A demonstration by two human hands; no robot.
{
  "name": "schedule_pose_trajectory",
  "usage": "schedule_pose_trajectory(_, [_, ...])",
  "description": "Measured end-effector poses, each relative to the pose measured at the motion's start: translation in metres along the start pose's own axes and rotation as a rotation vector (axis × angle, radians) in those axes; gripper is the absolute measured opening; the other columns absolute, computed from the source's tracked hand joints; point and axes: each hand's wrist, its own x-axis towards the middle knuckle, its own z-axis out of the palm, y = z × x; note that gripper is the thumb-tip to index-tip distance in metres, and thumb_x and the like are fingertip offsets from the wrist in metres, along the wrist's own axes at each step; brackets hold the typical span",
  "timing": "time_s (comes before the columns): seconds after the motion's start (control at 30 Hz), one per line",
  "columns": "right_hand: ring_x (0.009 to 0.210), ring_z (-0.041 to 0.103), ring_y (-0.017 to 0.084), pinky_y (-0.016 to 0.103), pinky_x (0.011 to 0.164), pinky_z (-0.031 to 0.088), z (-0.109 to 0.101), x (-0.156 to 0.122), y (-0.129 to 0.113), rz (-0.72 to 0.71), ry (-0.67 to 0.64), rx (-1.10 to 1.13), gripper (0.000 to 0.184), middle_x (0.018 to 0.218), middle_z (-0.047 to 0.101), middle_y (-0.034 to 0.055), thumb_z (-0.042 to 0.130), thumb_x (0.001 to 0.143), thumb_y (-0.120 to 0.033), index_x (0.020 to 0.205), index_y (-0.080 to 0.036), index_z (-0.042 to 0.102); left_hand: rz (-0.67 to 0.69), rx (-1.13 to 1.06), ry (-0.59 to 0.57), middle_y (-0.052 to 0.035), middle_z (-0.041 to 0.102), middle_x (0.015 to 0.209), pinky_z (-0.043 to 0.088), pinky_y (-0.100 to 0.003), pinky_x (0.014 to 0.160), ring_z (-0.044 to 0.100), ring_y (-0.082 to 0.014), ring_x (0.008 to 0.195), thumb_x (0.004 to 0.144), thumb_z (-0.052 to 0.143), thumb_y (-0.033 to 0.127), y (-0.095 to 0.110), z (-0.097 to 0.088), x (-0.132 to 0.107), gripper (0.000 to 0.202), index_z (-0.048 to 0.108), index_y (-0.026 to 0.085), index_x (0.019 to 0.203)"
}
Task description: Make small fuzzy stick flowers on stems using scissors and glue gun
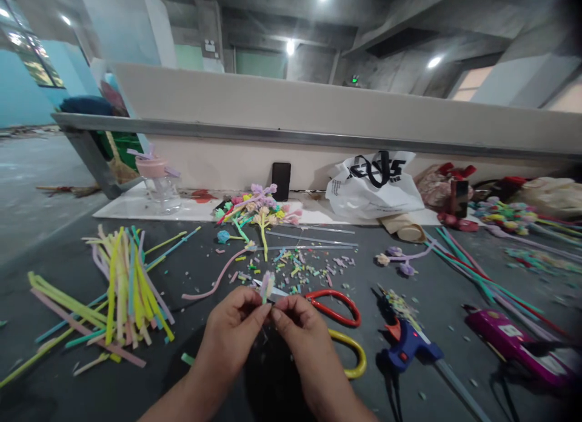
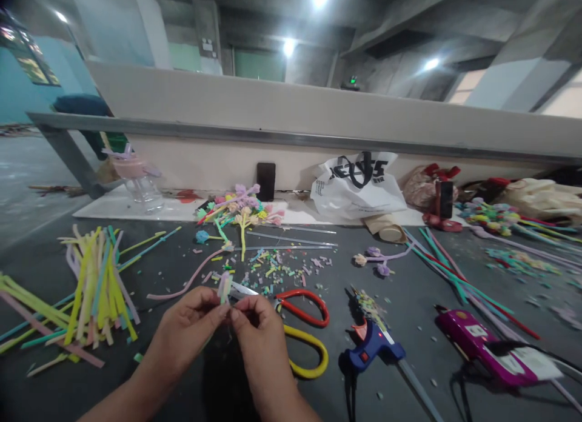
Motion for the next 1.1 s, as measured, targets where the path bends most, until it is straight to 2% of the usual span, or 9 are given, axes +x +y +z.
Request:
schedule_pose_trajectory(0.17, [0.055, 0.045, 0.009, 0.021, 0.052, 0.033, 0.008, -0.002, 0.011, 0.109, -0.179, 0.108, 0.023, 0.064, 0.054, -0.0045, 0.069, 0.057, -0.020, 0.076, -0.017, 0.056, -0.123, -0.255, 0.001, 0.0026, 0.056, 0.061, 0.041, -0.020, 0.059, 0.053, -0.0107, 0.062, 0.069, 0.065, 0.024, -0.002, -0.001, 0.006, 0.014, 0.054, 0.016, 0.067])
schedule_pose_trajectory(0.33, [0.054, 0.045, 0.008, 0.019, 0.054, 0.032, 0.009, -0.005, 0.016, 0.176, -0.339, 0.348, 0.021, 0.060, 0.055, -0.0020, 0.067, 0.068, -0.033, 0.069, -0.014, 0.057, -0.304, -0.360, -0.091, 0.0046, 0.053, 0.052, 0.033, -0.017, 0.038, 0.042, -0.0059, 0.040, 0.069, 0.065, 0.030, 0.001, -0.002, 0.005, 0.020, 0.051, 0.015, 0.065])
schedule_pose_trajectory(0.47, [0.049, 0.046, 0.008, 0.021, 0.055, 0.036, 0.005, -0.008, 0.014, 0.293, -0.385, 0.530, 0.023, 0.053, 0.052, -0.0038, 0.065, 0.071, -0.035, 0.070, -0.015, 0.054, -0.322, -0.377, -0.118, 0.0036, 0.055, 0.052, 0.039, -0.018, 0.041, 0.048, -0.0071, 0.040, 0.067, 0.066, 0.029, 0.009, -0.005, 0.006, 0.020, 0.052, 0.015, 0.068])
schedule_pose_trajectory(0.53, [0.040, 0.039, 0.006, 0.022, 0.051, 0.039, 0.006, -0.010, 0.014, 0.361, -0.446, 0.551, 0.024, 0.047, 0.046, -0.0078, 0.063, 0.071, -0.039, 0.074, -0.018, 0.053, -0.309, -0.390, -0.094, 0.0033, 0.057, 0.054, 0.039, -0.018, 0.040, 0.048, -0.0069, 0.040, 0.066, 0.067, 0.029, 0.013, -0.007, 0.007, 0.021, 0.051, 0.016, 0.068])
schedule_pose_trajectory(0.67, [0.032, 0.024, 0.004, 0.017, 0.036, 0.030, 0.012, -0.016, 0.021, 0.345, -0.507, 0.210, 0.026, 0.042, 0.035, -0.0107, 0.057, 0.072, -0.045, 0.073, -0.019, 0.057, -0.258, -0.370, 0.034, 0.0047, 0.057, 0.056, 0.045, -0.018, 0.048, 0.054, -0.0078, 0.048, 0.065, 0.068, 0.027, 0.017, -0.011, 0.009, 0.023, 0.047, 0.017, 0.066])
schedule_pose_trajectory(0.73, [0.036, 0.028, 0.005, 0.016, 0.037, 0.024, 0.014, -0.019, 0.028, 0.210, -0.490, -0.073, 0.023, 0.043, 0.036, -0.0085, 0.054, 0.074, -0.039, 0.065, -0.018, 0.061, -0.238, -0.352, 0.075, 0.0068, 0.054, 0.052, 0.047, -0.020, 0.052, 0.054, -0.0080, 0.049, 0.065, 0.068, 0.026, 0.018, -0.015, 0.011, 0.025, 0.044, 0.018, 0.067])
schedule_pose_trajectory(0.83, [0.041, 0.037, 0.007, 0.019, 0.041, 0.026, 0.007, -0.026, 0.039, -0.044, -0.508, -0.410, 0.017, 0.041, 0.043, -0.0068, 0.059, 0.067, -0.028, 0.052, -0.022, 0.062, -0.208, -0.342, 0.107, 0.0089, 0.051, 0.052, 0.040, -0.017, 0.037, 0.044, -0.0061, 0.038, 0.064, 0.067, 0.029, 0.018, -0.019, 0.013, 0.030, 0.039, 0.020, 0.067])
schedule_pose_trajectory(0.97, [0.041, 0.049, 0.013, 0.023, 0.044, 0.032, -0.020, -0.037, 0.037, -0.178, -0.493, -0.638, 0.014, 0.039, 0.053, -0.0050, 0.064, 0.061, -0.027, 0.048, -0.029, 0.063, -0.269, -0.229, 0.070, 0.0091, 0.047, 0.051, 0.027, -0.013, 0.029, 0.034, -0.0039, 0.035, 0.061, 0.069, 0.037, 0.017, -0.020, 0.011, 0.033, 0.042, 0.019, 0.067])
schedule_pose_trajectory(1.1, [0.053, 0.058, 0.015, 0.022, 0.048, 0.039, -0.063, -0.054, 0.003, -0.304, -0.388, -0.681, 0.008, 0.055, 0.064, -0.0042, 0.061, 0.068, -0.032, 0.070, -0.034, 0.069, -0.404, -0.075, -0.088, 0.0086, 0.042, 0.041, 0.021, -0.011, 0.032, 0.031, -0.0033, 0.034, 0.058, 0.070, 0.045, 0.009, -0.017, 0.007, 0.035, 0.048, 0.019, 0.068])
